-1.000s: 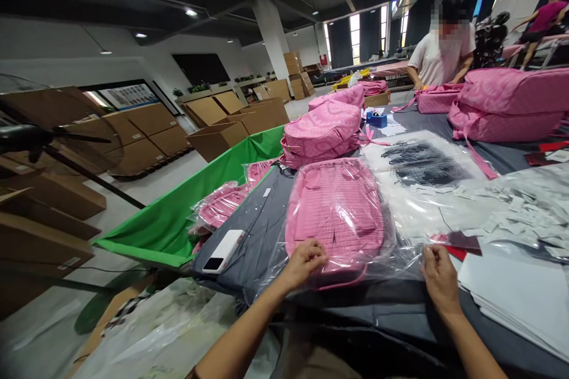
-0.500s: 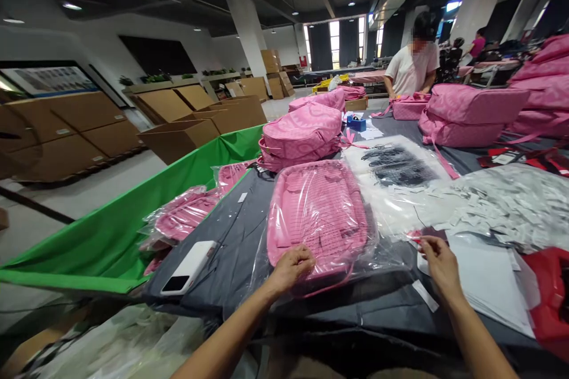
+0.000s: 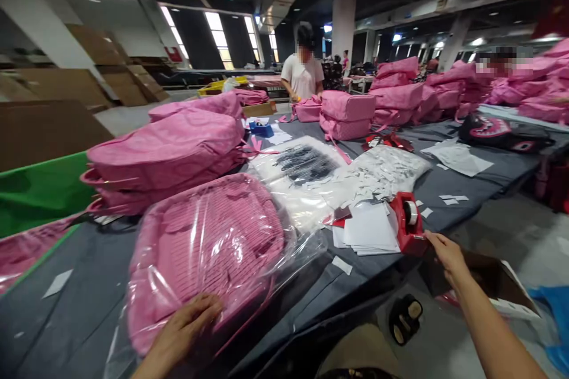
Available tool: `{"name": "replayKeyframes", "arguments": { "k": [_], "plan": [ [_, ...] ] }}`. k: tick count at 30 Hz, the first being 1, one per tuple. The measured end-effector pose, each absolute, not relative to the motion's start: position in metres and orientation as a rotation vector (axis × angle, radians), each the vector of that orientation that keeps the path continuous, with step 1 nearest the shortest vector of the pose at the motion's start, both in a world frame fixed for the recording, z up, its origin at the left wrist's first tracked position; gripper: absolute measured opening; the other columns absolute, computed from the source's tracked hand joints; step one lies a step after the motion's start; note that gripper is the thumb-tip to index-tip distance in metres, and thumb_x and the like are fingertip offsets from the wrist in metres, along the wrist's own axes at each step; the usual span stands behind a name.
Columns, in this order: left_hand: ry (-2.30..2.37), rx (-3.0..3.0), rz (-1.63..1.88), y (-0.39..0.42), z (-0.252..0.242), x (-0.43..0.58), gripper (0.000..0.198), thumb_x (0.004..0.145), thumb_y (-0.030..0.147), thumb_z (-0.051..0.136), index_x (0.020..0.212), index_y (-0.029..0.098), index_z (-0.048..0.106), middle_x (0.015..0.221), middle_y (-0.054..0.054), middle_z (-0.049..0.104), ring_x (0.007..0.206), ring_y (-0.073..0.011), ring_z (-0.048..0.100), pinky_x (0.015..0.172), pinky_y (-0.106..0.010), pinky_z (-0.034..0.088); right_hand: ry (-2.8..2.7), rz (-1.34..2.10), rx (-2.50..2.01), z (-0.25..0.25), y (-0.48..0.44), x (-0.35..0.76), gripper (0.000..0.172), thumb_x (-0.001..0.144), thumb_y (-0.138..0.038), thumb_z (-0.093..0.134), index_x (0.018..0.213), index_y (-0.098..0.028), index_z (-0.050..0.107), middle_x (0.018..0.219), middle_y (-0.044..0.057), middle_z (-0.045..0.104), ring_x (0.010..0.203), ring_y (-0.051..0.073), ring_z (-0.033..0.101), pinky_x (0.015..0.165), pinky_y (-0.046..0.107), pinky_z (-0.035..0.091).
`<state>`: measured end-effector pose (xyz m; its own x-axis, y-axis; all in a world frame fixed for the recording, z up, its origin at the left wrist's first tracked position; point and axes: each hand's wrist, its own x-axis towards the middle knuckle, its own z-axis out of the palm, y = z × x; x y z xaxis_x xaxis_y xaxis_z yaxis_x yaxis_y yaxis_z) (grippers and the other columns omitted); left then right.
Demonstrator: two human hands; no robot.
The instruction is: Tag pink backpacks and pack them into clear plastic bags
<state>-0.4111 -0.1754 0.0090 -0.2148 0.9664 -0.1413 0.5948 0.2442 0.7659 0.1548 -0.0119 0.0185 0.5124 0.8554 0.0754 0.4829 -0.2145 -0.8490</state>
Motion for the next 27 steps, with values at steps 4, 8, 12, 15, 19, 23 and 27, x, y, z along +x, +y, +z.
{"name": "replayKeyframes", "arguments": {
  "k": [4, 8, 12, 15, 19, 23, 27],
  "plan": [
    [1.875, 1.4, 0.755, -0.175, 0.007, -0.414, 0.06, 0.073, 0.079, 0.046, 0.052, 0.023, 0.051, 0.064, -0.002, 0.058, 0.066, -0.0205, 0.055, 0.066, -0.03, 0.045, -1.002, 0.637, -1.786, 0.007, 0.0, 0.149, 0.05, 0.049, -0.065, 0.065, 0.066, -0.019, 0.071, 0.066, 0.008, 0.07, 0.059, 0.021, 0.06, 0.051, 0.031, 0.042],
    [1.849, 1.407, 0.771, -0.176, 0.007, -0.417, 0.057, 0.078, 0.074, 0.049, 0.055, 0.022, 0.054, 0.067, -0.001, 0.06, 0.067, -0.0201, 0.057, 0.067, -0.029, 0.046, -0.967, 0.645, -1.734, 0.013, 0.007, 0.146, 0.042, 0.044, -0.057, 0.07, 0.061, -0.019, 0.068, 0.063, 0.008, 0.069, 0.06, 0.023, 0.059, 0.055, 0.033, 0.044],
    [1.835, 1.409, 0.76, -0.177, 0.003, -0.42, 0.054, 0.079, 0.07, 0.05, 0.054, 0.023, 0.053, 0.066, -0.001, 0.059, 0.067, -0.0205, 0.058, 0.067, -0.029, 0.046, -0.972, 0.592, -1.687, 0.022, -0.012, 0.146, 0.034, 0.052, -0.052, 0.074, 0.064, -0.022, 0.065, 0.06, 0.003, 0.063, 0.056, 0.019, 0.052, 0.051, 0.03, 0.039],
    [1.832, 1.388, 0.752, -0.176, 0.002, -0.421, 0.052, 0.077, 0.07, 0.052, 0.055, 0.023, 0.054, 0.067, -0.001, 0.06, 0.068, -0.0207, 0.058, 0.067, -0.029, 0.047, -0.956, 0.686, -1.612, 0.02, -0.038, 0.14, 0.039, 0.057, -0.057, 0.074, 0.069, -0.024, 0.057, 0.056, -0.001, 0.056, 0.049, 0.016, 0.048, 0.045, 0.027, 0.037],
    [1.871, 1.383, 0.779, -0.174, 0.011, -0.417, 0.052, 0.074, 0.071, 0.052, 0.054, 0.023, 0.055, 0.067, -0.002, 0.061, 0.071, -0.0218, 0.058, 0.067, -0.03, 0.046, -0.967, 0.957, -1.437, 0.009, -0.062, 0.099, 0.059, 0.056, -0.074, 0.069, 0.065, -0.027, 0.034, 0.053, -0.007, 0.034, 0.043, 0.01, 0.031, 0.035, 0.021, 0.026],
    [1.882, 1.416, 0.867, -0.179, 0.03, -0.402, 0.047, 0.077, 0.063, 0.051, 0.053, 0.023, 0.053, 0.067, -0.003, 0.058, 0.07, -0.0207, 0.056, 0.07, -0.031, 0.045, -1.093, 1.402, -1.249, 0.015, -0.075, 0.014, 0.065, 0.064, -0.077, 0.07, 0.067, -0.026, 0.03, 0.058, -0.01, 0.023, 0.045, 0.006, 0.01, 0.034, 0.018, 0.015],
    [1.899, 1.407, 0.849, -0.179, 0.036, -0.395, 0.037, 0.083, 0.041, 0.05, 0.052, 0.022, 0.047, 0.065, -0.001, 0.053, 0.073, -0.0185, 0.054, 0.073, -0.03, 0.043, -1.551, 1.948, -0.857, 0.054, -0.071, -0.073, 0.052, 0.085, -0.072, 0.059, 0.076, -0.024, 0.04, 0.058, -0.01, 0.024, 0.048, 0.007, 0.013, 0.041, 0.019, 0.015]
  ]
}}
